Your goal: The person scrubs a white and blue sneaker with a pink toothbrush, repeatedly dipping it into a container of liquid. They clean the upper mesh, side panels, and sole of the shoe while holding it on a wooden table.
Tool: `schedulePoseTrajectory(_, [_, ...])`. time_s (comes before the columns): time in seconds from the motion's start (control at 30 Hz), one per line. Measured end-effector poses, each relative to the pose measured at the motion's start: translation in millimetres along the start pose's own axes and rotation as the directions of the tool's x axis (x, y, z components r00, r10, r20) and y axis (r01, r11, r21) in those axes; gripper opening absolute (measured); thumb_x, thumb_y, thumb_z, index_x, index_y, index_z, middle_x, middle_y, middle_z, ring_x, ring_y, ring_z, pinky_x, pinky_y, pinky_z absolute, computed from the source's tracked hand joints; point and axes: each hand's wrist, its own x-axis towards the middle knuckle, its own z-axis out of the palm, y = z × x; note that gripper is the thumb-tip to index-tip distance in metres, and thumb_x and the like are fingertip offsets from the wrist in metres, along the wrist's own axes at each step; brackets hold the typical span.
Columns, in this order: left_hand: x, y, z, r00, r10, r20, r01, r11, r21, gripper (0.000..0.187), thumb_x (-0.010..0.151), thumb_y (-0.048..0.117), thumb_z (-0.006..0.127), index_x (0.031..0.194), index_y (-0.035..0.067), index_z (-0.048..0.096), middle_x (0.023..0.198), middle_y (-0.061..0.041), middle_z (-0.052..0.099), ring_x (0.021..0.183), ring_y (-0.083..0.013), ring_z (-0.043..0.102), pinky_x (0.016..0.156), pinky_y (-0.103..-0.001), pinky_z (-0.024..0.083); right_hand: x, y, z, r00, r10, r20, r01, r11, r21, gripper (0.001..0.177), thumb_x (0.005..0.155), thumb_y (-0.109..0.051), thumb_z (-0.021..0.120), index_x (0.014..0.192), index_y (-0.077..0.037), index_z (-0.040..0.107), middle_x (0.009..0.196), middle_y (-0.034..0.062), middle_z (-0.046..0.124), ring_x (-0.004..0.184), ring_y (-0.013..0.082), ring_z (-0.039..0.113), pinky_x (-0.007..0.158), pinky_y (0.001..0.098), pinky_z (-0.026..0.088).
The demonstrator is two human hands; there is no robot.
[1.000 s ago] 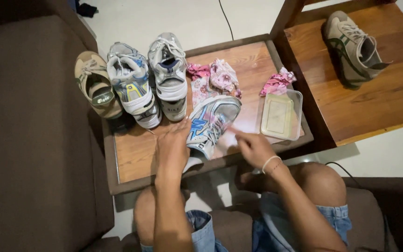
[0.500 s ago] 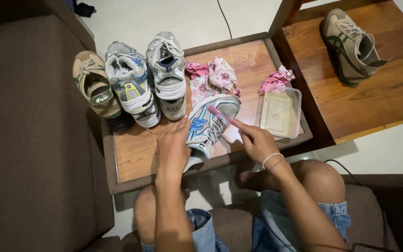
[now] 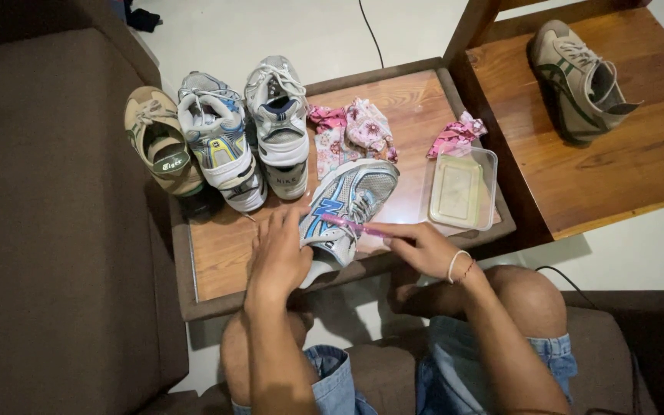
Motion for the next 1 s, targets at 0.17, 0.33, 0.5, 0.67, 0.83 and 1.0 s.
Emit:
schedulePoseTrajectory(0.17, [0.9, 2.7, -2.2, 0.999, -0.043, 0.003, 0.043, 0.999, 0.022, 0.051, 0.087, 0.010, 0.062, 0.136, 0.019, 0.047, 0.140, -0.010, 0.051, 0.134, -0.0368, 0.043, 0.107, -0.053, 0.040, 7.6, 22.0, 1.7, 0.975, -0.017, -0.220, -0.018, 0.987, -0.158, 0.046, 0.099, -0.010, 0.057, 0.139, -0.031, 0.065, 0.121, 0.0064, 0.075, 0.105, 0.0271, 0.073, 0.101, 0.0445, 0.054])
schedulePoseTrajectory(0.33, [3.1, 1.4, 0.5, 0.999, -0.041, 0.010, 0.041, 0.999, 0.034, 0.049, 0.086, 0.012, 0.064, 0.132, 0.019, 0.047, 0.137, -0.009, 0.051, 0.131, -0.0372, 0.044, 0.105, -0.054, 0.042, -2.0, -6.4, -5.5, 0.997, -0.076, 0.006, 0.076, 0.997, 0.028, 0.044, 0.095, -0.005, 0.057, 0.136, -0.015, 0.068, 0.128, 0.0209, 0.072, 0.122, 0.0421, 0.064, 0.104, 0.0549, 0.050])
schedulePoseTrajectory(0.5, [4.1, 0.5, -0.1, 1.000, -0.003, -0.021, 0.004, 1.000, 0.027, 0.049, 0.086, 0.006, 0.064, 0.131, 0.014, 0.048, 0.135, -0.013, 0.052, 0.131, -0.0390, 0.045, 0.104, -0.055, 0.042, -1.8, 10.1, -0.6, 0.978, -0.036, -0.206, 0.036, 0.999, -0.004, 0.040, 0.096, -0.007, 0.060, 0.134, -0.017, 0.070, 0.128, 0.0114, 0.071, 0.124, 0.0306, 0.063, 0.107, 0.0469, 0.049])
schedulePoseTrajectory(0.67, [6.9, -7.1, 4.3, 0.999, 0.025, -0.041, -0.024, 0.999, 0.031, 0.048, 0.086, 0.003, 0.065, 0.131, 0.011, 0.049, 0.133, -0.015, 0.054, 0.129, -0.0416, 0.047, 0.103, -0.058, 0.042, -6.5, 21.2, -14.8, 0.985, -0.024, -0.171, 0.030, 0.999, 0.029, 0.041, 0.095, -0.002, 0.057, 0.131, -0.012, 0.070, 0.129, 0.0146, 0.071, 0.127, 0.0354, 0.061, 0.111, 0.0509, 0.045])
schedulePoseTrajectory(0.83, [21.0, -21.1, 18.7, 0.987, 0.113, -0.110, -0.107, 0.992, 0.063, 0.049, 0.082, 0.004, 0.069, 0.128, 0.011, 0.055, 0.125, -0.016, 0.058, 0.125, -0.0436, 0.051, 0.101, -0.060, 0.045, -18.1, 84.3, -37.5, 0.803, 0.017, -0.596, -0.148, 0.974, -0.172, 0.053, 0.097, -0.005, 0.057, 0.146, -0.024, 0.059, 0.133, 0.0104, 0.068, 0.123, 0.0297, 0.062, 0.108, 0.0454, 0.049])
schedulePoseTrajectory(1.0, [29.7, -23.9, 23.2, 0.986, 0.081, -0.143, -0.062, 0.989, 0.134, 0.042, 0.082, 0.010, 0.064, 0.123, 0.014, 0.055, 0.121, -0.015, 0.060, 0.125, -0.0397, 0.048, 0.106, -0.051, 0.036, -27.5, 151.4, -47.6, 0.719, 0.296, -0.629, -0.419, 0.907, -0.053, 0.059, 0.092, -0.014, 0.044, 0.148, -0.030, 0.053, 0.139, 0.0131, 0.063, 0.117, 0.0430, 0.062, 0.096, 0.0449, 0.049])
